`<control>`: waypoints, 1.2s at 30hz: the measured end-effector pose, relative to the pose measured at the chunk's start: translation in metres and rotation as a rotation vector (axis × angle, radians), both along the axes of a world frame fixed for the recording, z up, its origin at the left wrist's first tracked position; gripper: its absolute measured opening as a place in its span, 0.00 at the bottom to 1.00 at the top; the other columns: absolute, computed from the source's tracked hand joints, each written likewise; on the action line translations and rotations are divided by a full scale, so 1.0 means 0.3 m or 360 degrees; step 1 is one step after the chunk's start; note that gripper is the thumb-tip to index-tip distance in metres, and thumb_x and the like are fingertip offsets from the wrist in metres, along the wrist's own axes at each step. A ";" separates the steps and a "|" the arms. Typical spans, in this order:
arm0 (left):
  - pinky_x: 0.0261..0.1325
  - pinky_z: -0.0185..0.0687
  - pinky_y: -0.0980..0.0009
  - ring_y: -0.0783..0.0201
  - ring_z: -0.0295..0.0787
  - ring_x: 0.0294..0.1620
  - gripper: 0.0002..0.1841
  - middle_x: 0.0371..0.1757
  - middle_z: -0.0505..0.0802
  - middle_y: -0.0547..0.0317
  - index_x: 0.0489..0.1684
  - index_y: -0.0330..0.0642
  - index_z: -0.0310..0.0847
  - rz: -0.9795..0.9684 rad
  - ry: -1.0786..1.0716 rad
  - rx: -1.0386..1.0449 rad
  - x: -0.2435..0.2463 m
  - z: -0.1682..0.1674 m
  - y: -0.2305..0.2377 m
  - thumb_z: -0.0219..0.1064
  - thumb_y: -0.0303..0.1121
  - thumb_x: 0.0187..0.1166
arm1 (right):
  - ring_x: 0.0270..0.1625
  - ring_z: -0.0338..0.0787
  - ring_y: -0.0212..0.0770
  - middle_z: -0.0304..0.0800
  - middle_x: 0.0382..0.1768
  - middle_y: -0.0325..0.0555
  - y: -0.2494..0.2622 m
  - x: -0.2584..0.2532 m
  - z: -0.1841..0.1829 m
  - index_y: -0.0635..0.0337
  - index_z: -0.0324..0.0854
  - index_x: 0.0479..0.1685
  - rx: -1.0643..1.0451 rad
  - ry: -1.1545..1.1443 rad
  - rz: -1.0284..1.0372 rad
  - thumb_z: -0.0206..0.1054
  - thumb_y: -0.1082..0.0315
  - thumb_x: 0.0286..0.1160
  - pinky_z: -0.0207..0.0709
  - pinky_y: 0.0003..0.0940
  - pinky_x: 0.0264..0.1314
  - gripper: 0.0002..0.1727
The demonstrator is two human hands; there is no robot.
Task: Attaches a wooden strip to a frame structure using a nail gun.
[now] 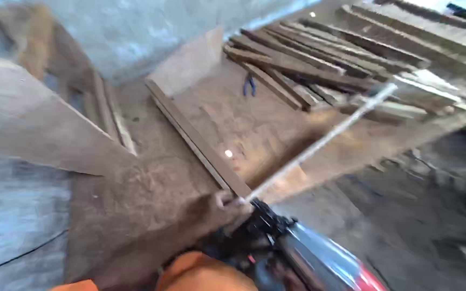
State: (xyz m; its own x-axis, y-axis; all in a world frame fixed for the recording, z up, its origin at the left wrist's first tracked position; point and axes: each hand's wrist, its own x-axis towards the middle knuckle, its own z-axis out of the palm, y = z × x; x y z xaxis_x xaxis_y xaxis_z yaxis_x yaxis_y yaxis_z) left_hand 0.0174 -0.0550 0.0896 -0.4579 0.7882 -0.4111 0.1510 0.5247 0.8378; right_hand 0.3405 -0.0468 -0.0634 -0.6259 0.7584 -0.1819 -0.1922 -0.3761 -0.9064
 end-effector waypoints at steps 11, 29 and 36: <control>0.56 0.93 0.58 0.63 0.96 0.44 0.15 0.43 0.97 0.55 0.52 0.35 0.89 0.0016 -0.0034 0.0185 0.022 -0.023 0.021 0.70 0.40 0.82 | 0.39 0.92 0.31 0.95 0.35 0.33 0.029 -0.062 0.031 0.46 0.93 0.42 -0.0139 0.0168 -0.0128 0.80 0.61 0.61 0.88 0.34 0.49 0.10; 0.72 0.84 0.53 0.53 0.87 0.69 0.34 0.69 0.88 0.48 0.80 0.38 0.69 0.0570 -0.0815 0.0352 -0.182 -0.073 0.156 0.56 0.57 0.88 | 0.39 0.92 0.31 0.95 0.36 0.34 -0.001 -0.040 0.041 0.45 0.93 0.46 -0.0090 0.0238 -0.0072 0.78 0.60 0.66 0.88 0.33 0.48 0.10; 0.67 0.87 0.53 0.52 0.91 0.60 0.26 0.56 0.94 0.49 0.69 0.35 0.78 0.0728 -0.0991 0.0549 -0.198 -0.107 0.231 0.58 0.51 0.89 | 0.42 0.92 0.29 0.96 0.38 0.31 -0.021 -0.047 0.058 0.43 0.93 0.47 -0.0046 0.0165 -0.0104 0.78 0.58 0.69 0.87 0.32 0.51 0.09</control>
